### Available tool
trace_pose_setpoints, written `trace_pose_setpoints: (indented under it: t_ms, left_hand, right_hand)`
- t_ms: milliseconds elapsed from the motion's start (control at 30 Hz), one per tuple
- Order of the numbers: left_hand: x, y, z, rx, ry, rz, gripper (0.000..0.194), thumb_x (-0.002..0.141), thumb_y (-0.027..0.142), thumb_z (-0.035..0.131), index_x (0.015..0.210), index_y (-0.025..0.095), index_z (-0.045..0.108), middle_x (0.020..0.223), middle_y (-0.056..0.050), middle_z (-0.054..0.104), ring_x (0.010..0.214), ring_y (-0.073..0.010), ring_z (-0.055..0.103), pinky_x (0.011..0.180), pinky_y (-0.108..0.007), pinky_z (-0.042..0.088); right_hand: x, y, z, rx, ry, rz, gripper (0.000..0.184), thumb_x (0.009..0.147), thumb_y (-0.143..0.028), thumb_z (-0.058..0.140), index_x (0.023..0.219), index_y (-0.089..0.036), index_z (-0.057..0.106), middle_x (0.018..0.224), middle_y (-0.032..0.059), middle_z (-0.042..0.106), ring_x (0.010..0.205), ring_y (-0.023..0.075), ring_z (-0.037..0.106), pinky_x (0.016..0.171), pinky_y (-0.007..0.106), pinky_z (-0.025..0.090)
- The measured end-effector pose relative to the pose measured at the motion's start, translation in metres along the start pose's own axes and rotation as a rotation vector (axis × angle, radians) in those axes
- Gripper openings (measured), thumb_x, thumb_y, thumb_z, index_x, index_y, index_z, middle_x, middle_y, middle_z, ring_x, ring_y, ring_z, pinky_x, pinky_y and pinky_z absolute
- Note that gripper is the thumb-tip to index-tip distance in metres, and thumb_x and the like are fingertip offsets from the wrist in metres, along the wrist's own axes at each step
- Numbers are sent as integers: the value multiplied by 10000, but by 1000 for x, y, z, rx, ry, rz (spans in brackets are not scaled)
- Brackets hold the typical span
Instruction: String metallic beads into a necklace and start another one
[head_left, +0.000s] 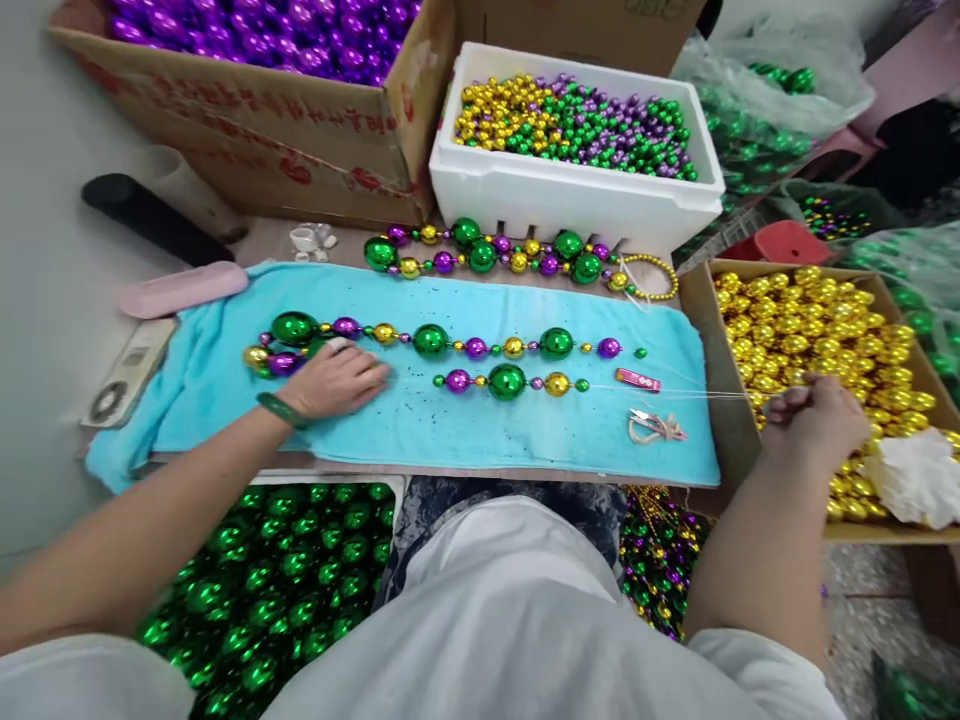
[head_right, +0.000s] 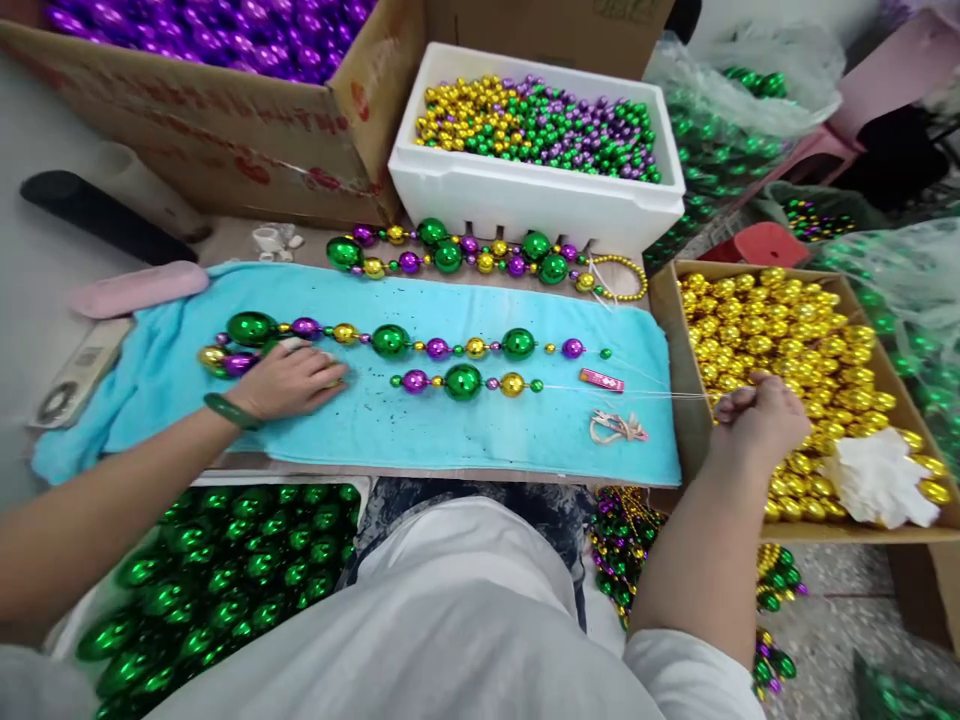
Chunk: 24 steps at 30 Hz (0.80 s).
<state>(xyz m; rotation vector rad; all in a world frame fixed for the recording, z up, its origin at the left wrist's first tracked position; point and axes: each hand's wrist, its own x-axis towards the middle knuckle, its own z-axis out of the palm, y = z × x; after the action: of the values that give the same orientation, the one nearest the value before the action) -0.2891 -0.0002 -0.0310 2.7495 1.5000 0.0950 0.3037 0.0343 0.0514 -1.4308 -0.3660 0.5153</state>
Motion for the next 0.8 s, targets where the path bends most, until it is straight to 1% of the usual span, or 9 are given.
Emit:
trace_pose_setpoints:
  t_ms: [100,200,267,333,400,500,567,667,800]
  left_hand:
    - [-1,-20,-7,74,28,0,314,872,503,515,993,266,680,975,-48,703,924,-230,594,953,-438,394]
    - [10,-3,-15,138,92,12,420,885,548,498,1112,230,656,1013,-55,702,984,-257,588,950,-457,400]
    - [29,32,-17,105,165,28,404,887,524,524,1132,231,657,1007,-64,708,991,-271,596,915,-437,417]
    - [58,83,-16,-22,245,70,360,895,475,537,1116,221,665,1011,-83,710,999,-274,605,932,-436,415]
    - [91,139,-11,-167,247,109,389,923,448,501,1199,203,624,1105,-107,689,1070,-275,589,960,-433,400]
    - [138,208,-2,-299,169,129,498,931,474,479,1319,165,526,1270,-157,609,1166,-303,538,963,-451,382]
    - [159,233,3,-314,79,143,407,931,441,492,1219,169,586,1221,-157,621,1109,-303,557,924,-451,384]
    - [166,239,8,-279,-26,160,260,958,319,450,937,161,655,966,-122,668,938,-266,601,862,-428,383]
    - [137,208,6,-202,-26,130,271,963,274,431,828,163,638,799,-100,652,806,-244,606,760,-392,382]
  right_hand:
    - [-8,6,-3,-72,-86,-16,216,779,-89,543,599,-190,603,388,-46,420,319,73,338,313,202,223]
    - [-25,4,0,-92,-222,28,135,765,-141,568,646,-178,620,389,-49,435,318,72,342,310,195,228]
    - [-40,-3,5,-76,-317,17,108,761,-172,573,668,-168,628,387,-47,435,319,76,350,307,198,221]
    - [-55,-14,12,-56,-419,-34,83,757,-207,596,705,-158,639,401,-44,450,325,80,371,312,208,225]
    - [-70,-29,19,-49,-505,-98,85,758,-226,615,737,-150,647,415,-41,461,333,79,378,322,216,233]
    - [-85,-53,24,-36,-561,-187,91,768,-233,622,750,-148,650,419,-41,459,343,76,371,332,224,237]
    - [-88,-66,22,-3,-558,-257,95,771,-243,629,750,-154,652,423,-43,452,350,78,373,334,228,230]
    - [-77,-77,10,43,-487,-358,88,762,-253,636,739,-169,651,426,-50,440,351,78,370,344,236,234]
    - [-48,-66,-6,38,-368,-314,66,746,-243,612,742,-182,637,418,-55,448,334,77,360,336,234,214]
